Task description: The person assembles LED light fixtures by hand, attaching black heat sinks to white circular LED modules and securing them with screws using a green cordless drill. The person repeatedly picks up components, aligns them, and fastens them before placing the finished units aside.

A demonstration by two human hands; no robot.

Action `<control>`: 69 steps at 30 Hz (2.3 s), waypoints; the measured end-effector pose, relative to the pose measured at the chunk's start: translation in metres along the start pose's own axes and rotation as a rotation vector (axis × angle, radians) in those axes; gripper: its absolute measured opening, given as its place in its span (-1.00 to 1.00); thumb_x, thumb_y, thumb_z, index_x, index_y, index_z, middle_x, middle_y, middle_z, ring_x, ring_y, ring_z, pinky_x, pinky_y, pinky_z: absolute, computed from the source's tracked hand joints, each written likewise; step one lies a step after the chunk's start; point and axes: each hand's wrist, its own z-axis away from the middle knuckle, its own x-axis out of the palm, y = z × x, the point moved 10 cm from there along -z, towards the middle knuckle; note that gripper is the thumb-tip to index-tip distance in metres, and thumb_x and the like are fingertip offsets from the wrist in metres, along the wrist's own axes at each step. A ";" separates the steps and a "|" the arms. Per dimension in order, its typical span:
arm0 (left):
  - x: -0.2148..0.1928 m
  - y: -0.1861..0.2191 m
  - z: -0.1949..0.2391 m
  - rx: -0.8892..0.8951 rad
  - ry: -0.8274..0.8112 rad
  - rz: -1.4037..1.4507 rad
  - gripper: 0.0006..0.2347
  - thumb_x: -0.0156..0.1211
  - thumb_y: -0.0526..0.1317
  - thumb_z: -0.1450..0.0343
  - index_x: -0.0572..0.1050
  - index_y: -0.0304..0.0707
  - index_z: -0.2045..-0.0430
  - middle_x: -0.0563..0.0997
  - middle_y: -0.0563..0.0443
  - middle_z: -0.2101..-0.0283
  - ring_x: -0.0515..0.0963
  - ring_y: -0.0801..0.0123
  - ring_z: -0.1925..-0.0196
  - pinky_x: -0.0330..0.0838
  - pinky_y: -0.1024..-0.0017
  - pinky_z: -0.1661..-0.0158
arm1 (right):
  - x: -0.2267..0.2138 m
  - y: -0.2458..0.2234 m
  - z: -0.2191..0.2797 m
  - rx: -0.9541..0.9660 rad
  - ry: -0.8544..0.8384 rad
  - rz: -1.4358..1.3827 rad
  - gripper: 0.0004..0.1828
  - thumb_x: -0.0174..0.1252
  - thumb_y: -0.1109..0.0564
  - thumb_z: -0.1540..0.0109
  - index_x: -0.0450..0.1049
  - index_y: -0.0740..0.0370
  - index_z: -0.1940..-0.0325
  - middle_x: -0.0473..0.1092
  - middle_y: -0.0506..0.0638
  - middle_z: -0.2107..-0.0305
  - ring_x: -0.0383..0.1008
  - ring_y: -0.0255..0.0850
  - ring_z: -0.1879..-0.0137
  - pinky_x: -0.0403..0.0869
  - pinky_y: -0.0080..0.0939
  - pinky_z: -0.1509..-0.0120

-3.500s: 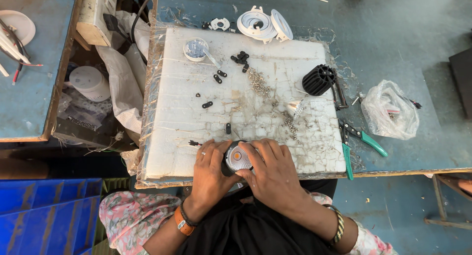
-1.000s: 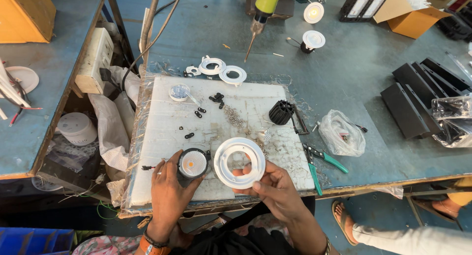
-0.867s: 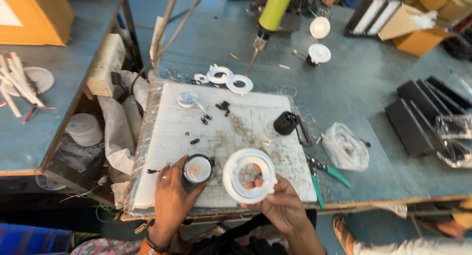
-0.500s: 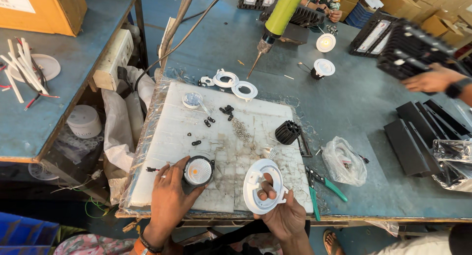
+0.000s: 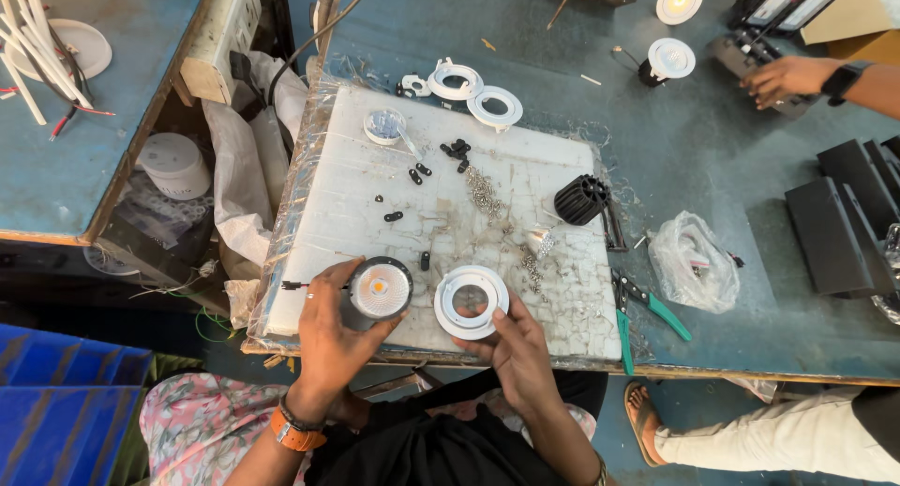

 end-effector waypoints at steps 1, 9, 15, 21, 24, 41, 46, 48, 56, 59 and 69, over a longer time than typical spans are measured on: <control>0.002 0.001 -0.001 0.020 -0.020 -0.011 -0.31 0.62 -0.23 -0.06 0.40 -0.38 -0.07 0.57 -0.28 -0.01 0.56 -0.07 -0.06 0.47 0.14 -0.03 | 0.000 -0.003 -0.003 -0.024 0.003 0.086 -0.42 -0.07 0.10 -0.36 0.12 0.34 -0.45 0.45 0.19 -0.04 0.58 0.00 -0.09 0.66 0.07 -0.05; 0.009 0.002 -0.001 0.054 -0.080 -0.014 -0.32 0.61 -0.23 -0.06 0.40 -0.40 -0.07 0.58 -0.28 0.01 0.57 -0.10 -0.04 0.49 0.12 -0.01 | -0.005 -0.003 -0.024 0.055 -0.069 0.145 -0.36 -0.10 0.10 -0.36 0.05 0.29 -0.53 0.48 0.18 -0.01 0.63 -0.08 -0.01 0.71 -0.05 0.11; 0.007 0.001 -0.003 -0.028 -0.085 0.038 -0.32 0.59 -0.29 -0.09 0.41 -0.35 -0.13 0.56 -0.26 -0.06 0.56 -0.08 -0.12 0.47 0.16 -0.09 | -0.010 -0.024 -0.033 -0.157 -0.012 0.680 -0.38 0.16 0.03 -0.31 0.33 0.33 -0.42 0.58 0.12 0.18 0.60 -0.18 0.23 0.60 -0.26 0.20; 0.019 0.057 -0.009 0.254 -0.260 0.230 -0.25 0.49 -0.45 -0.13 0.28 -0.39 -0.27 0.41 -0.33 -0.31 0.39 -0.17 -0.39 0.35 0.12 -0.31 | -0.031 -0.067 -0.023 -0.413 0.132 0.787 -0.46 0.19 -0.09 -0.27 0.56 0.36 -0.17 0.59 0.09 0.17 0.58 -0.16 0.23 0.52 -0.19 0.29; 0.043 0.083 -0.001 0.446 -0.339 0.244 -0.34 0.40 -0.44 -0.21 0.35 -0.20 -0.27 0.41 -0.24 -0.37 0.36 -0.16 -0.53 0.39 0.15 -0.41 | -0.018 -0.029 -0.029 -0.125 -0.160 0.235 -0.37 0.08 -0.23 -0.33 0.43 0.32 -0.26 0.54 0.11 0.03 0.57 -0.09 0.04 0.58 -0.06 0.11; 0.270 -0.227 0.008 0.127 -0.834 -0.537 -0.46 0.33 -0.10 -0.08 0.50 0.00 -0.01 0.61 -0.04 -0.15 0.45 -0.01 -0.22 0.05 0.00 -0.26 | -0.018 -0.086 -0.005 -0.352 0.011 -0.203 -0.12 0.52 0.18 -0.05 0.28 0.34 -0.38 0.44 0.03 -0.07 0.46 -0.17 -0.20 0.47 -0.10 -0.32; 0.238 -0.197 0.029 0.195 -0.574 -0.421 -0.51 0.23 -0.15 -0.29 0.44 0.02 -0.18 0.65 -0.01 -0.11 0.59 0.17 -0.12 0.25 0.29 -0.29 | -0.016 -0.070 -0.006 -0.317 0.054 -0.063 -0.07 0.55 0.18 -0.01 0.29 0.36 -0.40 0.44 0.03 -0.09 0.47 -0.19 -0.22 0.46 -0.16 -0.39; 0.206 -0.163 0.036 0.236 -0.430 -0.344 -0.53 0.19 -0.17 -0.37 0.41 0.02 -0.25 0.67 0.00 -0.10 0.65 0.25 -0.08 0.33 0.41 -0.31 | -0.012 -0.065 -0.002 -0.330 0.052 0.054 -0.04 0.56 0.15 -0.01 0.28 0.35 -0.42 0.44 0.04 -0.13 0.47 -0.20 -0.27 0.43 -0.17 -0.44; 0.125 -0.037 0.017 -0.020 -0.587 -0.365 0.02 0.57 0.11 0.11 0.25 0.06 -0.36 0.62 -0.05 0.02 0.36 0.05 -0.27 -0.01 -0.11 -0.21 | -0.024 -0.057 -0.010 -0.394 0.072 0.220 0.01 0.56 0.10 0.01 0.25 0.34 -0.45 0.43 0.08 -0.20 0.45 -0.17 -0.32 0.40 -0.14 -0.48; 0.096 0.010 0.002 0.013 -0.604 -0.216 -0.02 0.57 0.07 0.01 0.15 0.00 -0.36 0.51 -0.05 -0.19 0.31 0.01 -0.25 -0.01 -0.12 -0.16 | -0.036 -0.061 -0.009 -0.385 0.102 0.136 -0.06 0.50 0.23 0.00 0.26 0.39 -0.42 0.47 0.13 -0.09 0.51 -0.12 -0.16 0.51 -0.08 -0.28; 0.062 0.039 -0.010 -0.001 -0.644 0.071 -0.05 0.58 -0.22 -0.05 0.10 -0.03 -0.38 0.32 -0.10 -0.37 0.07 -0.12 -0.50 -0.07 -0.08 -0.31 | 0.031 -0.062 -0.002 -0.450 -0.201 0.404 -0.08 0.49 0.20 -0.06 0.21 0.38 -0.42 0.38 0.13 -0.24 0.45 -0.13 -0.32 0.48 -0.10 -0.40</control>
